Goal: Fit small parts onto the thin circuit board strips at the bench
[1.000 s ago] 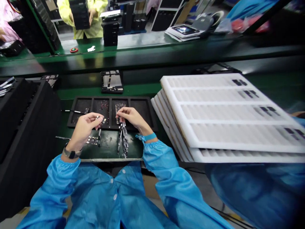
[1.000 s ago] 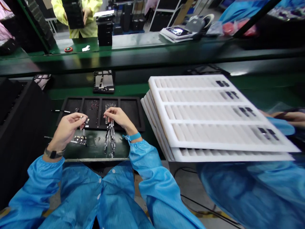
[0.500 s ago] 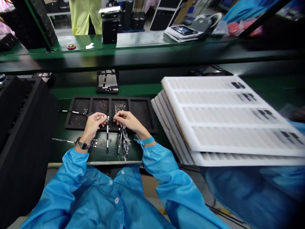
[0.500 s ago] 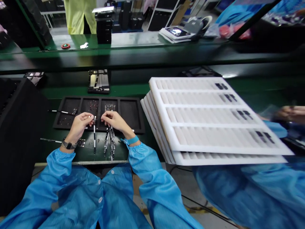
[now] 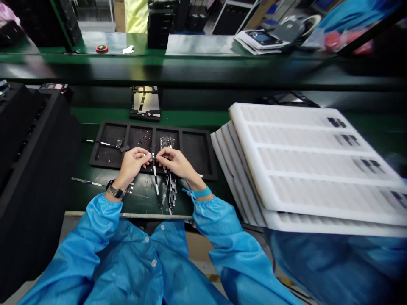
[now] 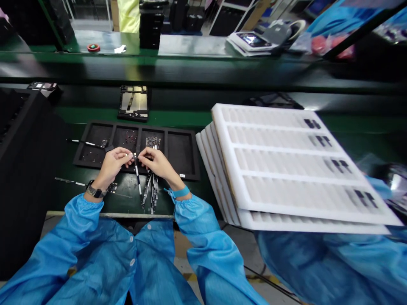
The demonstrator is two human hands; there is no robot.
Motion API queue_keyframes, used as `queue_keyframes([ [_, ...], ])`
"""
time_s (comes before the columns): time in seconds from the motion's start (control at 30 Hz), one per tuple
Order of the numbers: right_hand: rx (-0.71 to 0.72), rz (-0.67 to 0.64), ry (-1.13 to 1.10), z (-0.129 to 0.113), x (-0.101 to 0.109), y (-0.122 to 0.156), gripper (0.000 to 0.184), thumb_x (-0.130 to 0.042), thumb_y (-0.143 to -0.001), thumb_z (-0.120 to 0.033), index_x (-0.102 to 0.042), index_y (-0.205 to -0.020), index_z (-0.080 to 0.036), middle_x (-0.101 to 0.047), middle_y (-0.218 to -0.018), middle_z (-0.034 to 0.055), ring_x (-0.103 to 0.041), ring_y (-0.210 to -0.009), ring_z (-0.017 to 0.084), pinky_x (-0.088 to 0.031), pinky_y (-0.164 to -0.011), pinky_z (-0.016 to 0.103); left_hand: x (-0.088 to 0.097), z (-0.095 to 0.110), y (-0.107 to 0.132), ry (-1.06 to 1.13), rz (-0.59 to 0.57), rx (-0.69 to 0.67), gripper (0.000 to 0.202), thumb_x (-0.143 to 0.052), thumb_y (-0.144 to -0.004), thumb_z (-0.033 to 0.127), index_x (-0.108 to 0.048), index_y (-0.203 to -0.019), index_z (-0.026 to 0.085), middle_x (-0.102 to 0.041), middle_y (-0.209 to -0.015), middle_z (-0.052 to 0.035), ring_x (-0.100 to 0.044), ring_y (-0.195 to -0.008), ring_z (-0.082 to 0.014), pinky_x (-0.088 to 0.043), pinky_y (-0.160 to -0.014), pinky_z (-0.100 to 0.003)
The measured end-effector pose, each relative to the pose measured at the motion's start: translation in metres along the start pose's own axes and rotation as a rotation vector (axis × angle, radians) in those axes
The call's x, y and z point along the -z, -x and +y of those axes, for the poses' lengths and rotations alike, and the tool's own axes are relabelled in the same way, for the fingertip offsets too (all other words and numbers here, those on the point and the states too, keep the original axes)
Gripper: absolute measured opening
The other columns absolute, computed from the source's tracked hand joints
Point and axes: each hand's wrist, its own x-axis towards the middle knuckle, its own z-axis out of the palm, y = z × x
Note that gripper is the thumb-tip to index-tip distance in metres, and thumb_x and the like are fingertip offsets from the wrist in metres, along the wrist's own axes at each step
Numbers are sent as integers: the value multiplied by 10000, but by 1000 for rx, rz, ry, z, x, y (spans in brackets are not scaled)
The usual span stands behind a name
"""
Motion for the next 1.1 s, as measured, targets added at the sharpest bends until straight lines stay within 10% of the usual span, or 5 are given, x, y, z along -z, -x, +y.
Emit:
queue_keyframes([
  [1.1, 447, 87, 520, -7, -11, 8, 133, -567, -1060, -269, -641, -959, -226, -671, -955, 81, -633, -914, 234, -515, -836, 379, 1, 8, 2, -166, -120, 62, 367, -902, -688, 490, -737, -746, 167, -650, -574, -11, -530, -519, -119, -393, -499, -247],
])
